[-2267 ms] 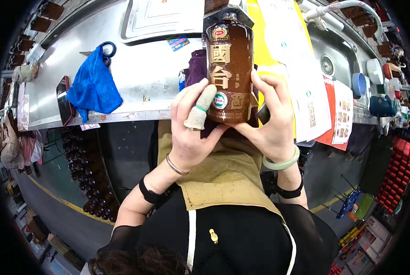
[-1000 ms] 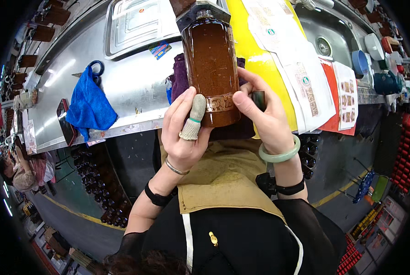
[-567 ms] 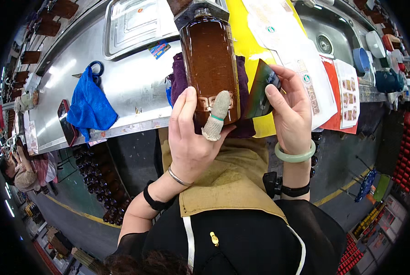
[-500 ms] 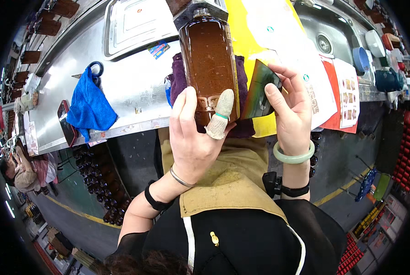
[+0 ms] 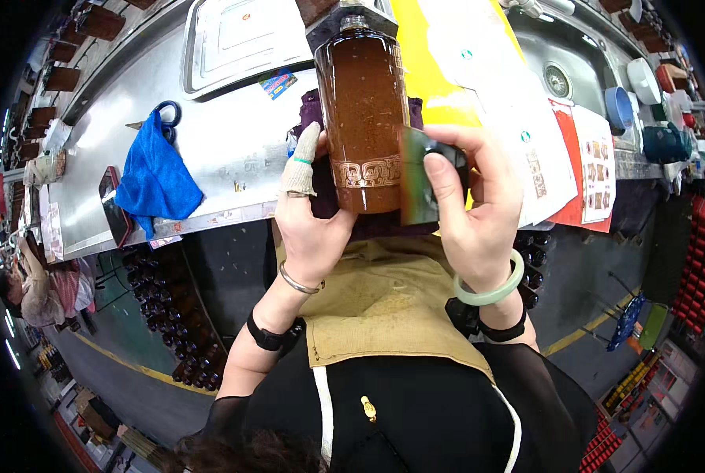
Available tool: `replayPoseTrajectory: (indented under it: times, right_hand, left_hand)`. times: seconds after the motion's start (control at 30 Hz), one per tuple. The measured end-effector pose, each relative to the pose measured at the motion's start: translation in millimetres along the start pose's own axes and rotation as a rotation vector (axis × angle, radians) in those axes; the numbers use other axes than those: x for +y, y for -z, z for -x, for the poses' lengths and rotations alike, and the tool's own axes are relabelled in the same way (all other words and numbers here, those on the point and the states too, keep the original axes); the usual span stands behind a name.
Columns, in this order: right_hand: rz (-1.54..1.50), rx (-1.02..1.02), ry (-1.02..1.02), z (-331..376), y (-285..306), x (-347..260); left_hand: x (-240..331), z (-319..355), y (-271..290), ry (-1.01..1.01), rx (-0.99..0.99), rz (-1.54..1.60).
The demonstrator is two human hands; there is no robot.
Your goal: Applying labels to glass bottles by hand using a guide and smoothing tool.
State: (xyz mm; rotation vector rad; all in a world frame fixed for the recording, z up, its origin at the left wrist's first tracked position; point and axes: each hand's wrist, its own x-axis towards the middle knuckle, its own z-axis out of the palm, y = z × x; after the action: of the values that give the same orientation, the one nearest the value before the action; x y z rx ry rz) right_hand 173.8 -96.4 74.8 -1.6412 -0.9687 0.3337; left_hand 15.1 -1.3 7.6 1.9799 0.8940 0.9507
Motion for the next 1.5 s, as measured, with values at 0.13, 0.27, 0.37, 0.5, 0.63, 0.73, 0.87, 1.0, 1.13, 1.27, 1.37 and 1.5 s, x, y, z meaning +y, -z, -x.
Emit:
replayPoseTrajectory:
  times: [0.13,0.27,0.37,0.5,0.63,0.73,0.87,1.0,1.13,1.27,1.37,1.5]
  right_hand:
    - [0.064,-0.057,-0.051,0,0,9]
    - [-0.074,0.037,-0.125,4,7,14]
    - [-0.145,-0.062,-0.183,12,1,11]
    - [-0.021,0.026,-0.224,12,11,34]
    - [-0.369,-0.016,-0.197,17,-3,13]
    - [0.007,-0.008,-0.231,14,4,42]
    - [-0.325,0.048,-0.246,16,12,32]
    - [-0.131,-0.062,-0.316,16,6,50]
    - [-0.249,0.016,-0.273,15,12,41]
    - [-0.296,-0.075,-0.235,17,12,22]
    - [-0.239,-0.086,-0.229,20,7,19]
    - [-0.322,-0.093,-0.258,19,6,19]
  left_hand:
    - [6,2,4,-0.122,0.027,-0.057]
    - [24,-5,16,-0.331,-0.010,-0.228]
    - [19,-3,10,-0.265,0.028,-0.176]
    - [6,-2,5,-0.118,0.015,-0.052]
    - [-6,2,-3,-0.049,-0.031,-0.053]
    - [-1,1,1,-0.114,0.011,-0.059]
    - [16,-2,13,-0.234,0.001,-0.188]
    - [8,0,3,-0.190,-0.012,-0.086]
    - [17,-1,5,-0.061,-0.097,0.116]
    - [-1,-1,-1,0.029,-0.090,-0.047]
    - [7,-3,3,-0.165,-0.029,-0.143]
    - [13,-2,8,-0.274,0.007,-0.208]
